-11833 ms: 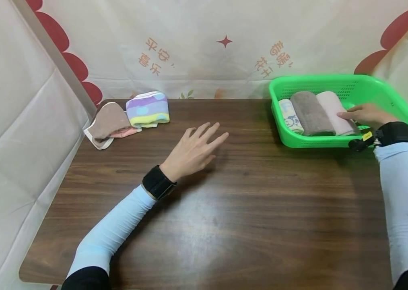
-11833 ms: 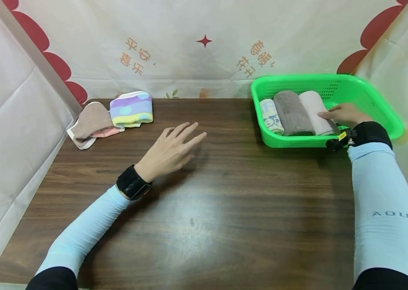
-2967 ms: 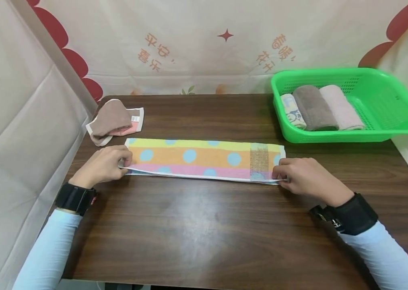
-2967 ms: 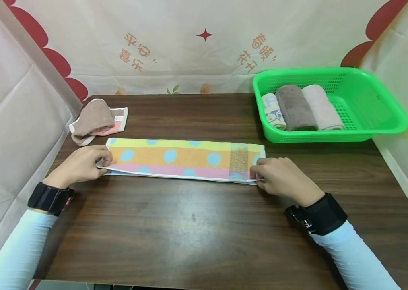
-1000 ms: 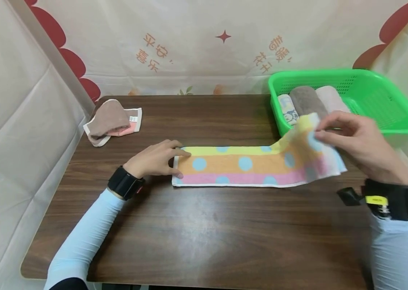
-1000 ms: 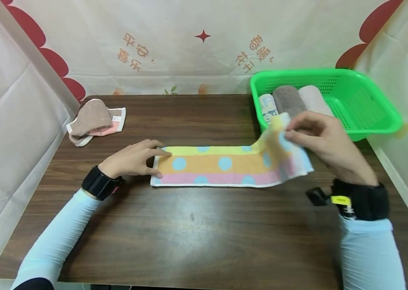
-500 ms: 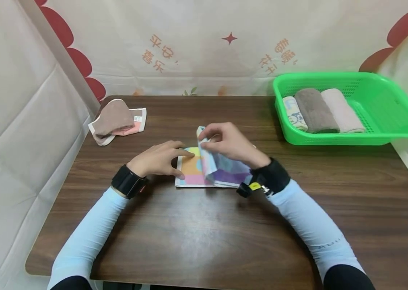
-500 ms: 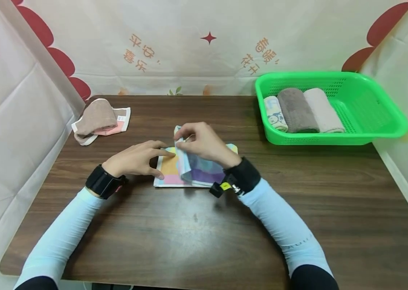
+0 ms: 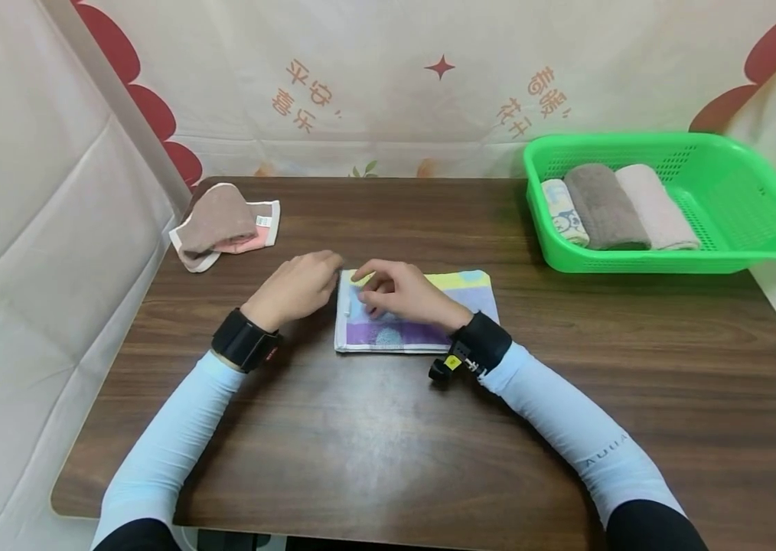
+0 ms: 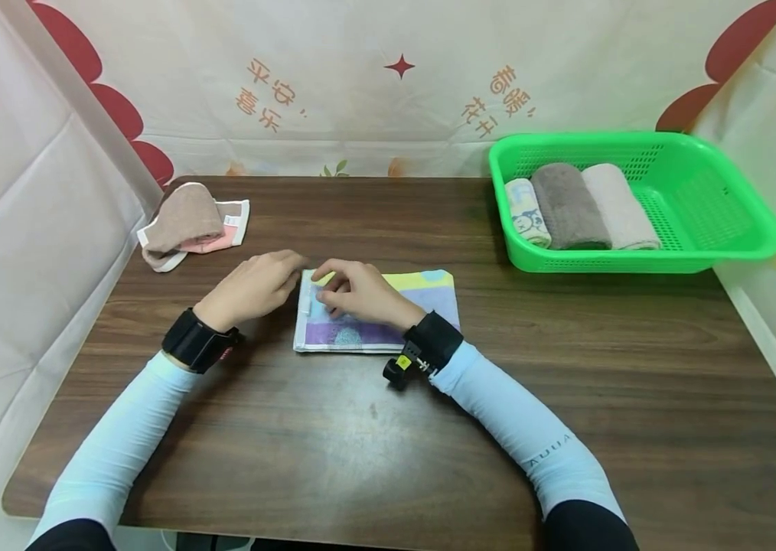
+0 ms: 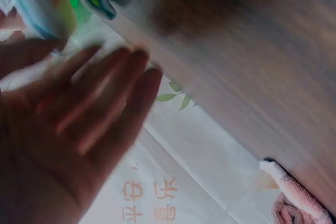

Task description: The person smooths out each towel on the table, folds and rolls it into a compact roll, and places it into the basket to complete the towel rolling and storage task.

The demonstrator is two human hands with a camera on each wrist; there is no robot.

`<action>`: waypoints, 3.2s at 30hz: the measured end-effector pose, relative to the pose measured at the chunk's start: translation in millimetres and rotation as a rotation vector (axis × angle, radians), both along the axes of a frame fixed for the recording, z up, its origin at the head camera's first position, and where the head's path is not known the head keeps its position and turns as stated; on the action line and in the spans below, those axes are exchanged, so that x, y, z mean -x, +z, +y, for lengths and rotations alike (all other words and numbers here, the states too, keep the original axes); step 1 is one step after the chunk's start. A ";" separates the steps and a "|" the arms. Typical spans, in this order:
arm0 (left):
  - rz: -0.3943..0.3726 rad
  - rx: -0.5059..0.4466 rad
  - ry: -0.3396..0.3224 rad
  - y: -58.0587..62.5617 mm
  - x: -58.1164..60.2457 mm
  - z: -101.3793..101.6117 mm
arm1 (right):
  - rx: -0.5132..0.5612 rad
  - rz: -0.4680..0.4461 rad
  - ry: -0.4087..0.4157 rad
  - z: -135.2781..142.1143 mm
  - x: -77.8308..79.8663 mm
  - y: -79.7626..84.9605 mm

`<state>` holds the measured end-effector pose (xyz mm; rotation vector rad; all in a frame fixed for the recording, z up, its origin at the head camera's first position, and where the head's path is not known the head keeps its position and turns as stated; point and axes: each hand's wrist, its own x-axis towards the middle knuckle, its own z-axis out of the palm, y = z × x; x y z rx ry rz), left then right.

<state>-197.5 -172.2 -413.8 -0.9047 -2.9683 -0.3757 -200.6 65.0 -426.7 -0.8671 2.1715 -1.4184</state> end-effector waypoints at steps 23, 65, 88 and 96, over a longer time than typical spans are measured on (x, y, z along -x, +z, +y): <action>-0.146 0.101 -0.048 -0.4 -6.1 8.6 | -0.405 0.270 -0.229 133.6 3.3 13.4; 0.157 0.130 -0.219 6.5 18.6 106.7 | -0.725 0.534 -0.216 98.1 29.9 23.2; -0.144 -0.025 -0.199 11.7 29.4 93.6 | -0.574 0.495 -0.128 96.7 29.8 11.9; -0.069 -0.022 -0.217 8.2 29.9 94.4 | -0.523 0.531 -0.170 97.7 31.4 8.2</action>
